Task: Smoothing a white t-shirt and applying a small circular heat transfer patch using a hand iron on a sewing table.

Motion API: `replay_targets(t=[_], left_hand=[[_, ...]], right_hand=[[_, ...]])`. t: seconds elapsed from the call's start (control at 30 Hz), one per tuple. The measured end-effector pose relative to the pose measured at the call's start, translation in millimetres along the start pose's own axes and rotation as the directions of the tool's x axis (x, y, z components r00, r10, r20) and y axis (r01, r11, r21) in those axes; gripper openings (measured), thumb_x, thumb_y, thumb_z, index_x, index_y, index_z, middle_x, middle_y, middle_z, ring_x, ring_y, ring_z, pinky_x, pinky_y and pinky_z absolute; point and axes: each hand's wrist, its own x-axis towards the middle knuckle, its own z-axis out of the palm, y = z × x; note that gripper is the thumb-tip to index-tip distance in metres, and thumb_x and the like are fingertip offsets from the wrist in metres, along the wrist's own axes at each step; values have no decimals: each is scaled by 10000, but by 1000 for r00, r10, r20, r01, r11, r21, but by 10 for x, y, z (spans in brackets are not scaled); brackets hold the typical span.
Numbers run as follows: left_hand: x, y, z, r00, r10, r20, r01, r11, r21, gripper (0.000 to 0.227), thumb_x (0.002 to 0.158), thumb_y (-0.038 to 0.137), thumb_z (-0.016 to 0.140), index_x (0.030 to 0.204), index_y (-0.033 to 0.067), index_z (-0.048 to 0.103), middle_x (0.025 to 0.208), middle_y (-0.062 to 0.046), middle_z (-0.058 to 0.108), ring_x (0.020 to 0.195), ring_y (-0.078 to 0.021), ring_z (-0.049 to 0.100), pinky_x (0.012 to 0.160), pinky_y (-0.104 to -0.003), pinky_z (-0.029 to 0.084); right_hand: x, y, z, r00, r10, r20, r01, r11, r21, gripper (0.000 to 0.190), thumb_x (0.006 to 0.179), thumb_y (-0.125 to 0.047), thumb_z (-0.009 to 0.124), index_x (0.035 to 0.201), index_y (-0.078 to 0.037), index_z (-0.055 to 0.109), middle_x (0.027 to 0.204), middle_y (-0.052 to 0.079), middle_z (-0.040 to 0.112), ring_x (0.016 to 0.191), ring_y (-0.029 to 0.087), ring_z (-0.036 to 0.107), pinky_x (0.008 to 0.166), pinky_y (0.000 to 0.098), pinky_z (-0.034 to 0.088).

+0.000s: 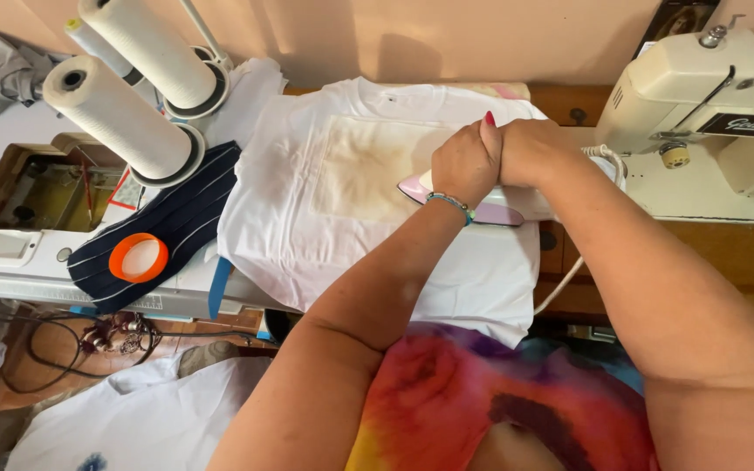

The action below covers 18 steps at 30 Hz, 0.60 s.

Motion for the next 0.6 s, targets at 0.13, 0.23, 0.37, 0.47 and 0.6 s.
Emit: replay_targets(t=[0.13,0.23,0.37,0.47,0.6], left_hand=[[-107,-33,-45,1000,-3,14,3,1000,14,703,1038,506,90,1025,128,683,937,-111,747,1021,-321,741,929,-483,578],[-142,-64,-78,1000,0,1,0,1000,9,701,1047,493,93,1025,124,689,934,-113,749,1010,-321,744,922,-478,581],[-142,-113,-185,1000,-6,13,6,1000,15,698,1051,482,95,1068,113,687,978,-139,750,1052,-336,732,949,-489,568],[-130,-196,-225,999,-21,-24,22,1000,21,697,1046,486,102,1018,116,693,934,-131,747,1018,-331,739,924,-481,576],[-33,-309,-242,997,-25,-72,28,999,41,694,1050,474,102,998,120,697,910,-116,748,987,-319,748,901,-470,584]], right_hand=[[-126,-89,26,1000,-2,-17,2,1000,14,374,855,-226,592,1092,-9,783,1022,233,765,1061,446,707,910,526,580],[-179,-159,14,1000,1,-28,0,1000,22,368,859,-224,591,1081,-3,783,1005,235,765,1051,452,708,905,528,579],[-225,-276,-15,999,4,-52,-3,1000,31,363,863,-222,590,1071,3,784,988,237,765,1041,457,710,901,530,579],[-193,-364,-3,999,8,-51,-5,999,47,359,867,-221,588,1060,10,784,971,238,765,1031,462,711,897,531,579],[-116,-466,-21,998,9,-55,-5,998,66,353,873,-218,587,1044,19,785,946,241,765,1016,470,713,890,534,579]])
